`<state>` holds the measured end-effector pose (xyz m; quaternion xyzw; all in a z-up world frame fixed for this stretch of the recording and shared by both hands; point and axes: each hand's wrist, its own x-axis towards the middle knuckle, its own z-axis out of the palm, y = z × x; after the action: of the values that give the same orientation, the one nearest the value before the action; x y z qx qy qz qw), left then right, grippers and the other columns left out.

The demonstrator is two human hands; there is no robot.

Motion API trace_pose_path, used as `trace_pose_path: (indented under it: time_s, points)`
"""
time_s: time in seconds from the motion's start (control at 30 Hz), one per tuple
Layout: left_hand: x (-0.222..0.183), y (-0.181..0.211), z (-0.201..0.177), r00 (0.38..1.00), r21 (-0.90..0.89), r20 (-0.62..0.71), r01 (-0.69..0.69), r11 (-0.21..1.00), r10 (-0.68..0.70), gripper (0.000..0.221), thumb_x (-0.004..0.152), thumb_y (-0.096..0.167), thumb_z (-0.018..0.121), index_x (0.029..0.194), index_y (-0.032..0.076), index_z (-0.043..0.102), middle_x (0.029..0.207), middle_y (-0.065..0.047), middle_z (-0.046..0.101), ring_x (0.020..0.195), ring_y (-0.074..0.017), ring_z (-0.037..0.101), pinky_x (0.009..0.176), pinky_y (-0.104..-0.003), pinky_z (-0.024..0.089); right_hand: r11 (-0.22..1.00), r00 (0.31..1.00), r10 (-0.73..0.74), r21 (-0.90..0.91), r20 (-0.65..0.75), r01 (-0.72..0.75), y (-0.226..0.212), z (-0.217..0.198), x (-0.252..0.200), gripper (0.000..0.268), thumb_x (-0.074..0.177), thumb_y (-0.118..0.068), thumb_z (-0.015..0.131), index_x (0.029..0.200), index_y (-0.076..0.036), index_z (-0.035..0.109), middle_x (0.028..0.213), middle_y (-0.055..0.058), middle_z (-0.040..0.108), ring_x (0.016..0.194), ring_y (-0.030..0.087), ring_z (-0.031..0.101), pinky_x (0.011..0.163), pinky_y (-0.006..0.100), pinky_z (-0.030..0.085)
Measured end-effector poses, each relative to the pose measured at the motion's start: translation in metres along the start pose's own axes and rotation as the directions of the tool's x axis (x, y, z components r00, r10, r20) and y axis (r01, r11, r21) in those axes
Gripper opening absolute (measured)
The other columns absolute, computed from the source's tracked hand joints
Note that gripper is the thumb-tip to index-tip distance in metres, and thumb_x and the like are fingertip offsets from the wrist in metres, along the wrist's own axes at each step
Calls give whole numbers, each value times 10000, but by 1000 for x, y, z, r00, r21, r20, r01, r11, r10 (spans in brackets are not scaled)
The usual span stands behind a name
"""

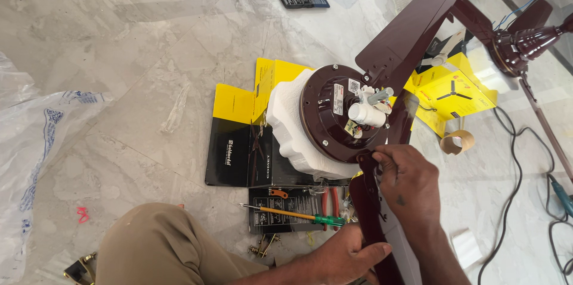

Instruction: The person attaches fan blades to a ceiling fan motor unit by hand and with a screwdriver.

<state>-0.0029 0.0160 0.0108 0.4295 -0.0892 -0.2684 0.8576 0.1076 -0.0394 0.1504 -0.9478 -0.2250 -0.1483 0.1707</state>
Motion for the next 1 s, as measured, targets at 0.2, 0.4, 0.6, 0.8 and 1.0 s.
trace_pose_path:
  time_s: [0.2, 0.4, 0.6, 0.8, 1.0]
  points:
    - [16, -33, -3, 1000, -122, 20, -20, 992, 23, 502, 1102, 385, 621, 955, -23, 367, 843, -60, 445, 745, -180, 700, 558, -273, 614, 994, 992, -101, -23, 75, 103, 1, -8, 0, 147, 913, -83, 717, 1045, -32, 756, 960, 132, 751, 783, 267, 741, 673, 352, 579]
    - [16, -33, -2, 999, -145, 42, -17, 989, 23, 519, 1088, 394, 616, 988, -40, 351, 874, -91, 452, 755, -191, 720, 556, -279, 608, 997, 985, 37, -78, 170, -24, 5, -9, 6, 149, 903, -147, 741, 1006, -44, 771, 846, 125, 731, 666, 256, 713, 595, 371, 541]
    - [15, -31, -3, 999, -141, 33, -18, 990, 23, 534, 1086, 397, 634, 993, -52, 360, 881, -99, 442, 735, -180, 707, 582, -289, 632, 995, 977, 93, -61, 190, -83, 8, -11, 12, 177, 863, -191, 782, 951, -37, 784, 825, 121, 741, 624, 229, 704, 577, 352, 535]
    - [16, -32, -5, 998, -173, 49, -22, 985, 31, 482, 1082, 364, 619, 1001, -42, 372, 861, -83, 460, 717, -170, 695, 602, -309, 635, 999, 983, 30, 14, 183, -33, 6, -11, 12, 163, 869, -174, 767, 949, -33, 784, 798, 103, 748, 602, 175, 706, 554, 313, 537]
    - [8, -15, -7, 983, -177, 142, -91, 980, 117, 504, 1160, 280, 580, 1010, -183, 450, 918, -142, 527, 745, -172, 656, 684, -316, 661, 974, 963, 205, 64, 174, -219, 4, -6, 8, 198, 875, -197, 804, 919, -7, 770, 714, 85, 759, 590, 131, 702, 547, 286, 544]
